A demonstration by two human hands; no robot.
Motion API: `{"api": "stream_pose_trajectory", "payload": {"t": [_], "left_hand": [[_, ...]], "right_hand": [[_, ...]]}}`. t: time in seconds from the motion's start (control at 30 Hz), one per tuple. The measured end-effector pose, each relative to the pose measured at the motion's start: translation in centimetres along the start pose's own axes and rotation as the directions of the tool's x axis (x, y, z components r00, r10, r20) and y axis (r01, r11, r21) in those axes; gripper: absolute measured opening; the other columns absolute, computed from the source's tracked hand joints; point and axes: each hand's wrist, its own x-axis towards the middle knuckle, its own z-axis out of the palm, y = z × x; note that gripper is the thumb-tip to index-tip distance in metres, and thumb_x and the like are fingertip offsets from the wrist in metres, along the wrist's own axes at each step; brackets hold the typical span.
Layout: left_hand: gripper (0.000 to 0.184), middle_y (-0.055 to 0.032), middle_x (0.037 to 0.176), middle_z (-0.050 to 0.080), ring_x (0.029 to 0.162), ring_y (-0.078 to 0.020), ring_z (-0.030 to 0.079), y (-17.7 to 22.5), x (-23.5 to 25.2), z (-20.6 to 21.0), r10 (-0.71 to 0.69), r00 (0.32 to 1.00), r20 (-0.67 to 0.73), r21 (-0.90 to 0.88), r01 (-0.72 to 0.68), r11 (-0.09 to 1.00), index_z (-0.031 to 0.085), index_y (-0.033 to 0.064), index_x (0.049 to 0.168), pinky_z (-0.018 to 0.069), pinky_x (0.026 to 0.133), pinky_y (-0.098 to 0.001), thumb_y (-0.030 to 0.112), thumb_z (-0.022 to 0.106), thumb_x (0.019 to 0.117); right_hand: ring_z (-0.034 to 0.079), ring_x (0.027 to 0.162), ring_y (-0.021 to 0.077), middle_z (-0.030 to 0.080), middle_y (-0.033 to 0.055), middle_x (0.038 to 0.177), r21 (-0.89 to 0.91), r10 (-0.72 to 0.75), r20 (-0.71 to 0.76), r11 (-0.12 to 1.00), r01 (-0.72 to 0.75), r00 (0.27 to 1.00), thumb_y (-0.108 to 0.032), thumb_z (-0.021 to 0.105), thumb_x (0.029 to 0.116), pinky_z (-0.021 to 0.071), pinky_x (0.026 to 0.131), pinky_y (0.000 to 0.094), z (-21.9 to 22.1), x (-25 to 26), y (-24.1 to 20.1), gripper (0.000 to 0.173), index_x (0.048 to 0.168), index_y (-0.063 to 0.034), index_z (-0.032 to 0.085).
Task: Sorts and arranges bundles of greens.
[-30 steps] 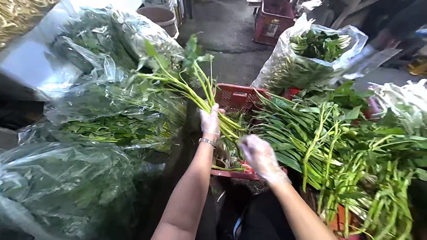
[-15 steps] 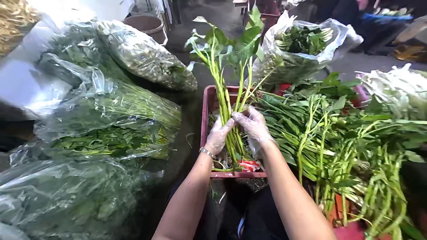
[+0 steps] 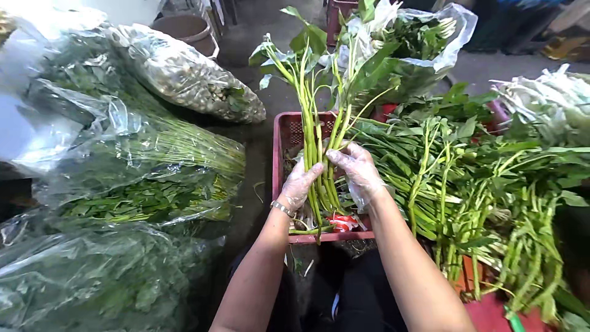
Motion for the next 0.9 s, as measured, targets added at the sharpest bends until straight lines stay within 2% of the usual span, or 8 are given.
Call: {"api": "stream_pose_trajectory", "payload": {"t": [0.13,0.23,0.3,0.4,0.57,0.67,0.8,0.9], "left_hand": [[0.045,-0.0065,0.113,0.065,0.094,-0.0112,0.065,0.0,0.0,0.0,-0.051,0.999,0.012,0.051,0.05,0.997,0.043,0.0075,0.145,0.0562,0.084,-0.0291,0.011,0.058,0.1023],[0.045,-0.0074,0.11,0.066,0.092,-0.0121,0.066,0.0,0.0,0.3,-0.057,0.998,0.009,0.077,0.056,0.995,0.043,0.0077,0.145,0.0567,0.083,-0.0296,0.013,0.058,0.103],[0.05,-0.0091,0.115,0.066,0.096,-0.013,0.066,-0.1,0.0,0.4,-0.05,0.999,0.005,0.079,0.05,0.996,0.038,0.0085,0.15,0.0567,0.087,-0.0309,0.013,0.057,0.1035],[0.052,-0.0088,0.114,0.066,0.097,-0.0137,0.068,-0.1,0.0,0.2,-0.05,0.998,0.025,0.078,0.047,0.996,0.036,0.0099,0.152,0.0576,0.087,-0.031,0.013,0.057,0.1038],[0.043,-0.0088,0.107,0.067,0.091,-0.0154,0.068,0.1,0.1,-0.2,-0.091,0.995,0.047,0.044,0.088,0.995,0.044,0.0069,0.143,0.0584,0.081,-0.0308,0.008,0.056,0.102],[0.041,-0.0093,0.106,0.068,0.09,-0.0156,0.069,0.3,0.0,-0.2,-0.118,0.992,0.052,0.056,0.115,0.992,0.045,0.0039,0.141,0.0586,0.081,-0.0313,0.009,0.055,0.1021],[0.043,-0.0089,0.103,0.069,0.086,-0.0145,0.069,0.0,0.1,-0.1,-0.121,0.991,0.058,0.069,0.117,0.991,0.042,0.0053,0.145,0.0586,0.079,-0.0298,0.011,0.053,0.1035],[0.048,-0.0093,0.108,0.068,0.089,-0.0156,0.068,-0.4,0.2,0.2,-0.118,0.992,0.044,0.077,0.115,0.99,0.039,0.0078,0.148,0.0584,0.081,-0.0315,0.013,0.055,0.1032]], "right_hand": [[0.064,0.077,0.0097,0.068,0.0047,0.095,-0.043,-0.005,-0.026,0.999,0.004,1.0,-0.008,0.067,0.097,0.0556,0.068,0.0259,-0.2,0.3,-0.4,0.03,0.126,-0.0038,0.064],[0.059,0.067,0.0083,0.066,0.0039,0.092,-0.029,0.027,-0.054,0.999,-0.028,0.998,-0.009,0.067,0.0979,0.0517,0.058,0.023,-0.2,0.7,-0.3,0.033,0.13,-0.0068,0.063],[0.058,0.062,0.0087,0.065,0.0046,0.089,-0.002,0.051,-0.062,0.999,-0.051,0.997,-0.01,0.066,0.0989,0.051,0.052,0.0234,-0.1,0.8,0.0,0.032,0.131,-0.0081,0.062],[0.056,0.059,0.0078,0.064,0.0043,0.088,0.013,0.07,-0.07,0.998,-0.069,0.995,-0.01,0.065,0.0996,0.0476,0.048,0.0213,0.2,0.7,0.0,0.03,0.13,-0.0079,0.063],[0.058,0.062,0.008,0.065,0.0054,0.088,0.014,0.068,-0.028,0.998,-0.068,0.997,-0.009,0.066,0.0984,0.0512,0.052,0.0223,-0.3,1.2,0.2,0.03,0.127,-0.0044,0.062],[0.058,0.062,0.0083,0.064,0.0045,0.086,0.012,0.078,-0.043,0.997,-0.078,0.996,-0.008,0.067,0.098,0.0514,0.054,0.0229,-0.3,0.9,0.4,0.026,0.124,-0.0051,0.063],[0.059,0.063,0.0074,0.063,0.0028,0.086,0.01,0.065,-0.068,0.998,-0.064,0.996,-0.008,0.067,0.0982,0.0529,0.056,0.0229,-0.3,0.9,1.0,0.027,0.125,-0.0061,0.063],[0.058,0.062,0.0067,0.065,0.0038,0.087,-0.014,0.049,-0.091,0.999,-0.05,0.995,-0.009,0.068,0.0973,0.0513,0.055,0.022,-0.4,1.1,1.2,0.029,0.126,-0.0051,0.064]]}}
